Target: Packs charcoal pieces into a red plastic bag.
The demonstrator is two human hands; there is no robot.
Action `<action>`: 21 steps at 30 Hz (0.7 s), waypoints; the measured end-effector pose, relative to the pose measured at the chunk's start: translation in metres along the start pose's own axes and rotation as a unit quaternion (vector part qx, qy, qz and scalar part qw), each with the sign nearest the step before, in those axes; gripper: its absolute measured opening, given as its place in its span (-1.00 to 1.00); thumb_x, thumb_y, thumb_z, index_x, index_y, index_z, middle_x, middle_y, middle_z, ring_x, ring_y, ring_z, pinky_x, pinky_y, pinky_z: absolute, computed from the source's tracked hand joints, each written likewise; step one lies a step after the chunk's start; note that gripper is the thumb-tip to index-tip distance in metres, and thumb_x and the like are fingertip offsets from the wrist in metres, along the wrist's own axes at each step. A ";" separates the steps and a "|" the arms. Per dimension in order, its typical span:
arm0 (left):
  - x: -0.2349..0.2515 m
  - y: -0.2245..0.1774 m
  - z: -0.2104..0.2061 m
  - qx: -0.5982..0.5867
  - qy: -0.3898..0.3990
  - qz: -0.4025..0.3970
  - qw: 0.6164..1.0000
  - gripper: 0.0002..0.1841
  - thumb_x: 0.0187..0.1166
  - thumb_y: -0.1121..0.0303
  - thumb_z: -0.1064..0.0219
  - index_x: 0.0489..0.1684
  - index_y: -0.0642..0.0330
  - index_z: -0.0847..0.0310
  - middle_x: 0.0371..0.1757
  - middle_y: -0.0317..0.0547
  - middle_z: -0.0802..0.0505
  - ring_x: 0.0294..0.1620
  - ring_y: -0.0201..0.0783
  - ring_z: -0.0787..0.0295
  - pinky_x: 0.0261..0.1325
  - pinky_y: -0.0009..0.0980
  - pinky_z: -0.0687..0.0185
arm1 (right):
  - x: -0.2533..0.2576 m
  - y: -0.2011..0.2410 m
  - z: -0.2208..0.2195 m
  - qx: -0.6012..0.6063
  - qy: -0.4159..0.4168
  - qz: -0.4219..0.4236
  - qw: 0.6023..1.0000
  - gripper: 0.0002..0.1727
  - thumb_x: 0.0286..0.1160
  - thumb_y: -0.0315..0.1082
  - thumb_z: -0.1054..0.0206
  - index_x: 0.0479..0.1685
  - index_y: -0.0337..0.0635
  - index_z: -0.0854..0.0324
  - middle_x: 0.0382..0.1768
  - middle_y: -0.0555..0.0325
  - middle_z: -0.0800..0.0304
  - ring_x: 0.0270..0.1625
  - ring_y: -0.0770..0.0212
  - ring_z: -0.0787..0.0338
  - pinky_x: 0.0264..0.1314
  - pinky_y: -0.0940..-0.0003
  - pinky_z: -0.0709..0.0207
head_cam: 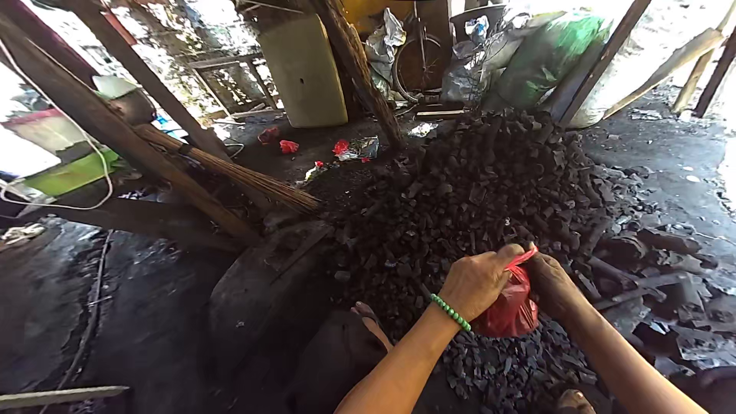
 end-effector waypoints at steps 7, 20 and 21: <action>0.005 -0.009 0.009 -0.148 0.205 0.243 0.936 -0.67 0.84 0.31 -0.12 -0.07 0.40 -0.74 -0.12 0.06 -0.77 -0.09 -0.13 -0.69 0.09 -0.18 -0.57 | 0.002 -0.018 0.006 0.015 0.027 0.049 0.998 -0.80 0.39 -0.31 -0.19 -0.15 0.03 -0.73 -0.58 0.34 -0.73 -0.66 0.54 -0.59 -0.60 0.62 -0.52; 0.002 -0.008 -0.004 -0.538 0.024 0.457 0.708 -0.57 0.89 0.13 0.06 -0.37 0.13 -0.58 -0.45 -0.28 -0.67 -0.45 -0.43 -0.58 -0.26 -0.52 -0.56 | -0.023 -0.032 -0.012 -0.194 -0.123 0.310 0.923 -0.62 0.23 0.08 -0.57 -0.44 -0.03 -0.65 -0.37 0.50 -0.61 -0.28 0.72 -0.61 -0.16 0.77 -0.55; 0.002 -0.010 -0.003 -0.485 0.050 0.448 0.750 -0.59 0.89 0.15 0.05 -0.34 0.15 -0.58 -0.44 -0.29 -0.64 -0.47 -0.46 -0.54 -0.29 -0.55 -0.52 | -0.021 -0.028 -0.015 -0.160 -0.137 0.269 0.940 -0.75 0.39 -0.08 -0.48 -0.52 0.05 -0.62 -0.52 0.58 -0.60 -0.44 0.74 -0.57 -0.32 0.76 -0.50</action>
Point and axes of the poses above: each hand's wrist, its own x-axis towards the middle knuckle, its own z-axis out of the back of the hand, y = z × x, the point moved 1 cm from there along x, towards the middle knuckle
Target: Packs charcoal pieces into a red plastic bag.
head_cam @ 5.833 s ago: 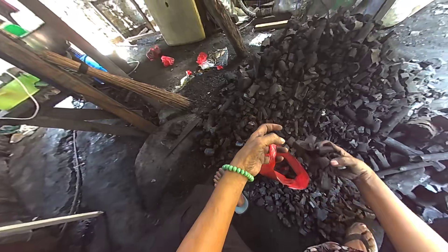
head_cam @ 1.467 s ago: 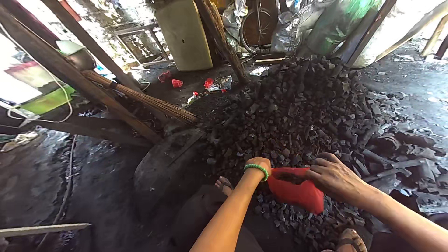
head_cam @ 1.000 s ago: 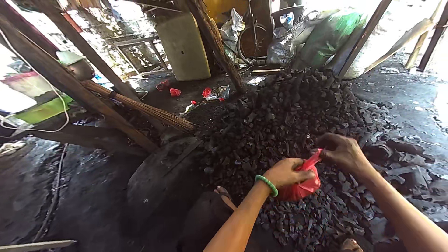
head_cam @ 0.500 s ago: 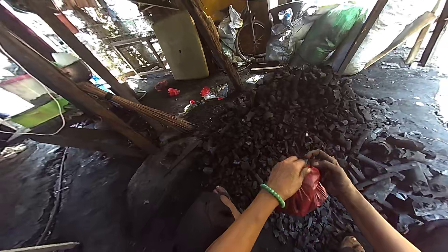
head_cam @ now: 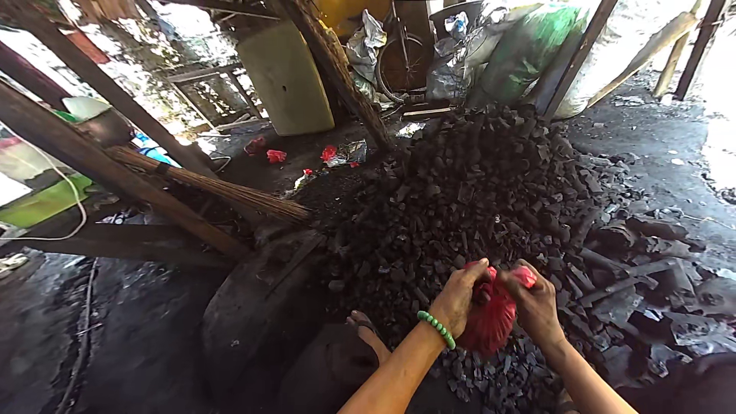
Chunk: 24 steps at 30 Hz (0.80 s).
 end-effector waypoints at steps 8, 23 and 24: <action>-0.019 0.003 -0.029 0.680 0.128 0.044 0.721 -0.40 0.61 0.37 -0.27 0.66 0.40 -0.31 0.55 0.32 -0.51 0.42 0.22 -0.60 0.39 0.12 -0.51 | 0.018 -0.041 0.013 -0.343 0.153 0.210 0.903 -0.83 0.08 -0.45 -0.45 -0.74 -0.28 -0.65 -0.57 -0.02 -0.68 -0.36 -0.10 -0.77 -0.27 -0.06 -0.57; -0.036 0.011 -0.024 0.597 0.173 0.021 0.783 -0.53 0.68 0.47 -0.12 0.57 0.42 -0.42 0.33 0.32 -0.71 0.39 0.15 -0.66 0.48 0.01 -0.48 | 0.046 -0.075 0.066 -0.411 0.222 0.059 0.882 -0.88 0.27 -0.58 -0.47 -0.54 -0.46 -0.74 -0.40 -0.25 -0.77 -0.15 -0.30 -0.82 -0.03 -0.28 -0.60; -0.036 0.011 -0.022 0.580 0.171 0.017 0.796 -0.55 0.67 0.46 -0.13 0.52 0.40 -0.47 0.24 0.31 -0.75 0.30 0.15 -0.70 0.42 0.02 -0.50 | 0.046 -0.076 0.067 -0.417 0.221 0.058 0.880 -0.88 0.27 -0.59 -0.48 -0.55 -0.46 -0.73 -0.41 -0.24 -0.76 -0.16 -0.29 -0.82 -0.04 -0.27 -0.60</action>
Point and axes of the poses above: each hand's wrist, its own x-axis towards the middle knuckle, its own z-axis out of the back of the hand, y = z × x, the point moved 1 cm from there along x, towards the middle knuckle
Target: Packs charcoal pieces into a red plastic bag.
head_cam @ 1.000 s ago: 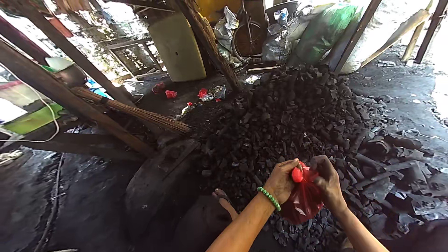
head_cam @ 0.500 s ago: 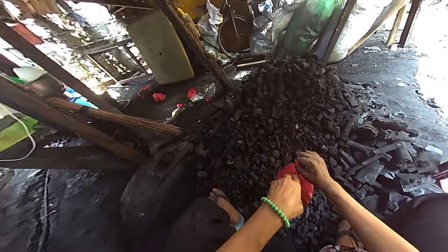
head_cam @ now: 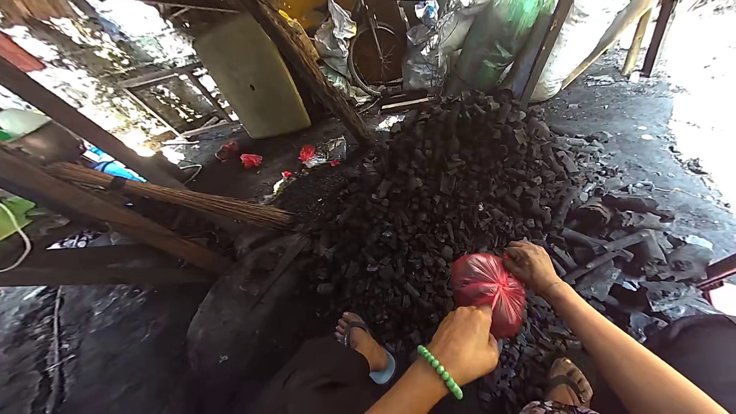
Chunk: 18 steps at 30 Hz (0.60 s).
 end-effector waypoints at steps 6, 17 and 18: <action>0.002 0.022 -0.001 -0.159 -0.030 -0.027 0.986 -0.55 0.59 0.46 -0.24 0.46 0.34 -0.58 0.06 0.20 -0.81 -0.04 -0.04 -0.70 0.14 -0.10 -0.55 | -0.007 -0.008 -0.013 0.001 -0.005 -0.034 0.999 -0.88 0.34 -0.55 -0.44 -0.45 -0.49 -0.77 -0.34 -0.32 -0.82 -0.10 -0.36 -0.84 -0.01 -0.33 -0.59; 0.015 0.050 0.012 -0.560 -0.224 0.016 0.798 -0.81 0.67 0.61 -0.13 0.01 0.35 -0.66 -0.57 -0.34 -0.66 -0.78 -0.63 -0.25 -0.75 -0.71 -0.10 | -0.091 0.089 -0.015 0.188 -0.182 0.072 0.963 -0.68 0.53 -0.24 -0.38 -0.47 -0.31 -0.79 -0.27 -0.07 -0.90 -0.13 0.08 -0.90 0.01 0.21 -0.76; 0.016 0.047 0.012 -0.507 -0.212 0.001 0.836 -0.79 0.68 0.57 -0.14 0.10 0.35 -0.65 -0.44 -0.32 -0.77 -0.76 -0.64 -0.26 -0.71 -0.69 -0.12 | -0.089 0.105 -0.016 0.159 -0.182 0.121 0.963 -0.68 0.54 -0.20 -0.38 -0.49 -0.24 -0.74 -0.22 -0.07 -0.91 -0.06 0.06 -0.90 0.10 0.24 -0.75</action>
Point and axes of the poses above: each hand's wrist, its own x-axis towards the middle knuckle, its own z-axis out of the back of the hand, y = z × x, the point moved 1 cm from there along x, towards the middle knuckle
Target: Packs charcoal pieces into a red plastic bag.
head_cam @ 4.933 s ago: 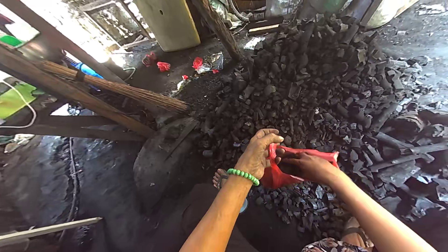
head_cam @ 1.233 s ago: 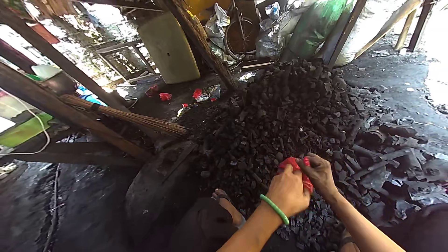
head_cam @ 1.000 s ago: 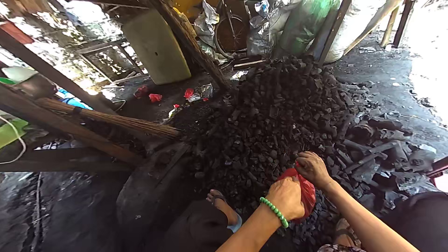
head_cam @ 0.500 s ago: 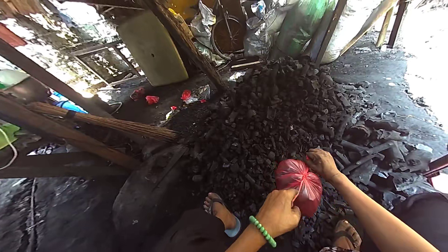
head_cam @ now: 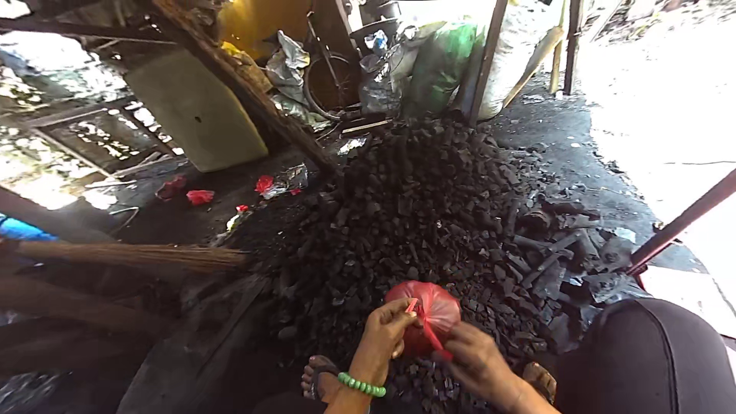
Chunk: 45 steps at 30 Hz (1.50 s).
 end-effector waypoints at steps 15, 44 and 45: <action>-0.001 0.003 -0.021 0.201 0.046 -0.154 0.966 -0.84 0.60 0.32 -0.30 -0.24 0.18 -0.76 -0.38 -0.42 -0.74 -0.48 -0.67 -0.54 -0.39 -0.68 -0.45 | 0.017 -0.002 0.019 0.261 -0.003 -0.150 0.954 -0.78 0.45 -0.32 -0.45 -0.32 -0.35 -0.84 -0.02 -0.06 -0.80 0.12 0.42 -0.71 0.27 0.59 -0.53; -0.012 -0.028 -0.004 0.434 0.173 -0.146 0.872 -0.77 0.64 0.34 -0.36 -0.06 0.34 -0.83 -0.06 0.06 -0.84 0.05 -0.16 -0.74 0.22 -0.21 -0.59 | 0.050 0.003 0.091 0.191 0.257 -0.195 0.927 -0.58 0.55 -0.11 -0.33 -0.66 -0.15 -0.54 -0.59 0.38 -0.45 -0.46 0.56 -0.43 -0.35 0.59 -0.28; -0.006 -0.017 0.002 0.463 0.162 -0.113 0.864 -0.75 0.67 0.34 -0.33 -0.03 0.38 -0.80 -0.03 0.14 -0.84 0.07 -0.06 -0.76 0.27 -0.12 -0.59 | 0.044 -0.003 0.101 0.160 0.278 -0.201 0.925 -0.59 0.53 -0.11 -0.33 -0.66 -0.14 -0.55 -0.59 0.35 -0.47 -0.46 0.51 -0.44 -0.34 0.53 -0.30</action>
Point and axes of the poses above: each hand's wrist, its own x-axis towards the middle knuckle, its own z-axis out of the back of the hand, y = z × x, the point moved 1 cm from there along x, towards the middle knuckle
